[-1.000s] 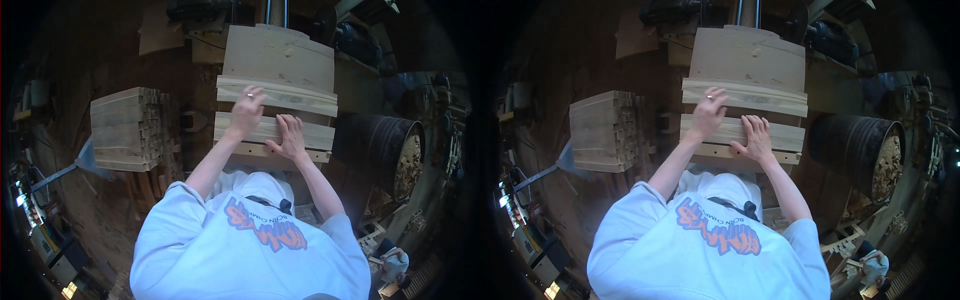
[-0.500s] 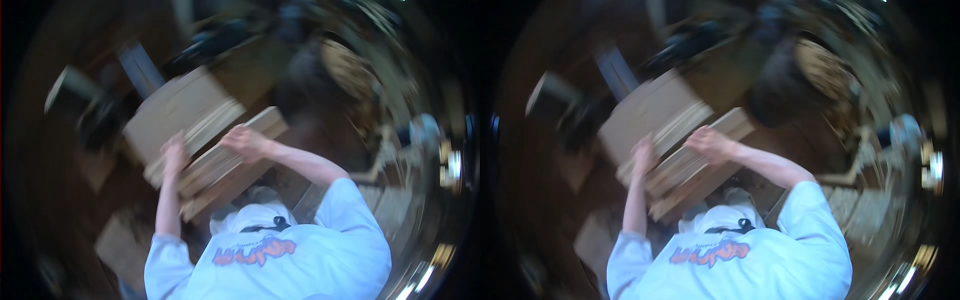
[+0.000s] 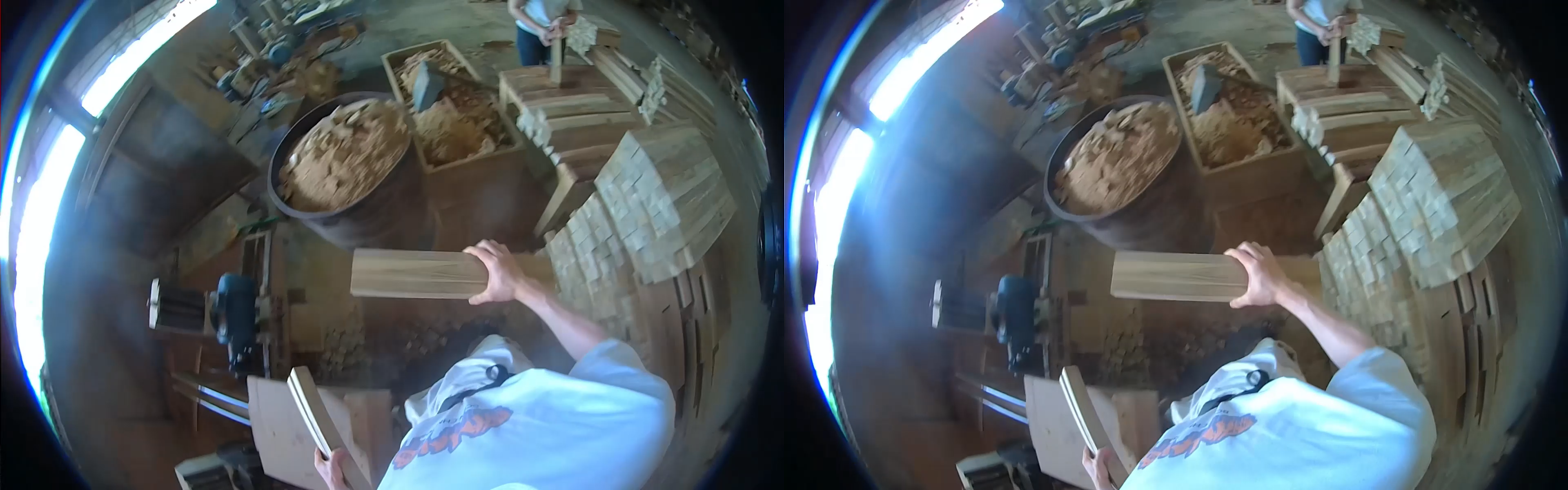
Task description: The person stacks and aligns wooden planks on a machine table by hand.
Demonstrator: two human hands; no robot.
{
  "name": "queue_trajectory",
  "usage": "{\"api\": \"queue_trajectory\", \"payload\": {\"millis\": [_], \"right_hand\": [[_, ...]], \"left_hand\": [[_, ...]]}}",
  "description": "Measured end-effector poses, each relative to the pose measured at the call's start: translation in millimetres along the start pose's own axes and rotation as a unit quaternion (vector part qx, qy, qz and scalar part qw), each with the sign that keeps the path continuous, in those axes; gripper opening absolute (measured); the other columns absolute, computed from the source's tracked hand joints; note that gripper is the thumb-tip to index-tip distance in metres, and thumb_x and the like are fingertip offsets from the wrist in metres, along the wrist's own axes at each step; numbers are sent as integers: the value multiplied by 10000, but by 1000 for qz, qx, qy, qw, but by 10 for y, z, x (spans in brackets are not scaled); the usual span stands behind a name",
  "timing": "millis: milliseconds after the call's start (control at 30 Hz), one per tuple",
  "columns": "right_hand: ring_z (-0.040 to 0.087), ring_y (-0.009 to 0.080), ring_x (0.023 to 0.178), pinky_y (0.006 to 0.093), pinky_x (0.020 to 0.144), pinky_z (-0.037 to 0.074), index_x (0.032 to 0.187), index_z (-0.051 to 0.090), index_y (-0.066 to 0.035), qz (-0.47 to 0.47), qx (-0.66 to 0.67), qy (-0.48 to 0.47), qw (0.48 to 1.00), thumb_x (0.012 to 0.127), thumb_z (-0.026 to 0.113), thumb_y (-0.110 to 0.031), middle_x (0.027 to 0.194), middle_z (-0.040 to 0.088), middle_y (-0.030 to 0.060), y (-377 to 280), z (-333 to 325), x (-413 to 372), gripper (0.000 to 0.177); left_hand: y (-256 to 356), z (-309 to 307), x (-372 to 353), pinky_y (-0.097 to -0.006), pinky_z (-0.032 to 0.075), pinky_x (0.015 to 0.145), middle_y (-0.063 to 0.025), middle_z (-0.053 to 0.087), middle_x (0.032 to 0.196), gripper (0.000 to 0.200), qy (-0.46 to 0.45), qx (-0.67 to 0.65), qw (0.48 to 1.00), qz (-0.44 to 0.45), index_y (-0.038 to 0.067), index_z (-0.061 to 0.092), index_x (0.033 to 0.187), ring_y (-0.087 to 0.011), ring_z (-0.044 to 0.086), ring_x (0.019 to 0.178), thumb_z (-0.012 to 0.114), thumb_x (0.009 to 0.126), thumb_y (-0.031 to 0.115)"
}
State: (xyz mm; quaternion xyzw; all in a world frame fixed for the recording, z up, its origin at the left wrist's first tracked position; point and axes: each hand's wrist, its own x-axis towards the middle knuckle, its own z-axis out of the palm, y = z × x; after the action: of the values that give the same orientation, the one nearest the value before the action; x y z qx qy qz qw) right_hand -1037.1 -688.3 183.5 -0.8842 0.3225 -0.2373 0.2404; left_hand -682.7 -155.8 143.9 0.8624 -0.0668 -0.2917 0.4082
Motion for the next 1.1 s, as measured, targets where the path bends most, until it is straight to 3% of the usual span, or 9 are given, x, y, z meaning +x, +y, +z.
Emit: {"api": "queue_trajectory", "payload": {"millis": [133, 300, 467, 533, 700, 767, 900, 1000, 1100], "right_hand": [[527, 305, 1050, 442, 924, 431, 1233, 533, -60, 119, 112, 107, 981, 476, 889, -375, 1080, 547, 127, 811, -624, -38, 894], [524, 274, 1024, 411, 920, 427, 1239, 518, -10, 136, 150, 255, 946, 490, 892, -378, 1096, 507, 135, 1329, -1133, 239, 915], [515, 256, 1068, 411, 942, 423, 1274, 505, -13, 186, 154, 346, 907, 505, 898, -317, 1120, 496, 117, 1708, -1417, 544, 916], [510, 255, 1110, 412, 966, 418, 1293, 491, -16, 270, 113, 377, 879, 525, 891, -272, 1141, 493, 116, 1817, -1553, 572, 903], [568, 207, 1045, 342, 911, 464, 1335, 457, 0, 316, 251, 548, 733, 602, 815, -112, 1179, 551, 97, 2638, -1767, 899, 823], [575, 212, 1032, 334, 902, 466, 1333, 462, 6, 351, 232, 574, 702, 629, 782, -133, 1183, 557, 106, 2938, -1830, 1060, 786], [575, 235, 1016, 319, 885, 456, 1331, 468, 18, 365, 348, 606, 615, 706, 660, -265, 1150, 574, 124, 3521, -1947, 961, 713], [579, 234, 989, 336, 867, 463, 1313, 479, 9, 452, 281, 681, 502, 712, 665, -261, 1085, 583, 117, 3477, -2047, 1254, 685], [587, 221, 953, 346, 820, 475, 1258, 508, -8, 469, 274, 702, 461, 748, 661, -270, 1044, 587, 98, 3634, -2157, 1312, 593]], "left_hand": [[1186, 1408, -312, -277, 499, 713, -98, 603, 992, 687, -29, -172, 982, 73, -49, 503, 1287, -179, 602, 840, 620, 616, 40], [1999, 2930, 481, -318, 456, 941, -113, 615, 1178, 779, -248, -115, 944, 184, -31, 488, 1360, -200, 578, 1083, 695, 626, 129], [3489, 4609, 1089, -339, 465, 946, -111, 593, 1218, 981, -440, -95, 849, 275, -55, 437, 1398, -198, 572, 1113, 790, 571, 337], [4102, 5199, 1160, -344, 428, 997, -120, 581, 1254, 1017, -498, -87, 828, 242, -59, 413, 1411, -213, 557, 1148, 800, 575, 373], [5445, 6902, 1706, -360, 370, 1064, -161, 554, 1291, 1063, -595, -65, 764, 240, -69, 402, 1403, -243, 515, 1219, 844, 534, 354], [5750, 7430, 1924, -377, 361, 1087, -208, 523, 1340, 1122, -542, 27, 760, 357, -82, 393, 1405, -290, 501, 1258, 856, 505, 400], [6629, 8276, 1992, -397, 374, 1087, -258, 506, 1354, 1146, -573, 80, 739, 345, -80, 391, 1402, -340, 494, 1277, 844, 505, 472], [7128, 8841, 1817, -401, 390, 1073, -269, 516, 1336, 1146, -588, 122, 711, 366, -72, 378, 1408, -350, 504, 1263, 832, 527, 504], [7584, 9255, 1453, -410, 428, 1037, -287, 536, 1305, 1135, -590, 183, 679, 396, -86, 381, 1395, -363, 537, 1220, 823, 549, 529]]}}
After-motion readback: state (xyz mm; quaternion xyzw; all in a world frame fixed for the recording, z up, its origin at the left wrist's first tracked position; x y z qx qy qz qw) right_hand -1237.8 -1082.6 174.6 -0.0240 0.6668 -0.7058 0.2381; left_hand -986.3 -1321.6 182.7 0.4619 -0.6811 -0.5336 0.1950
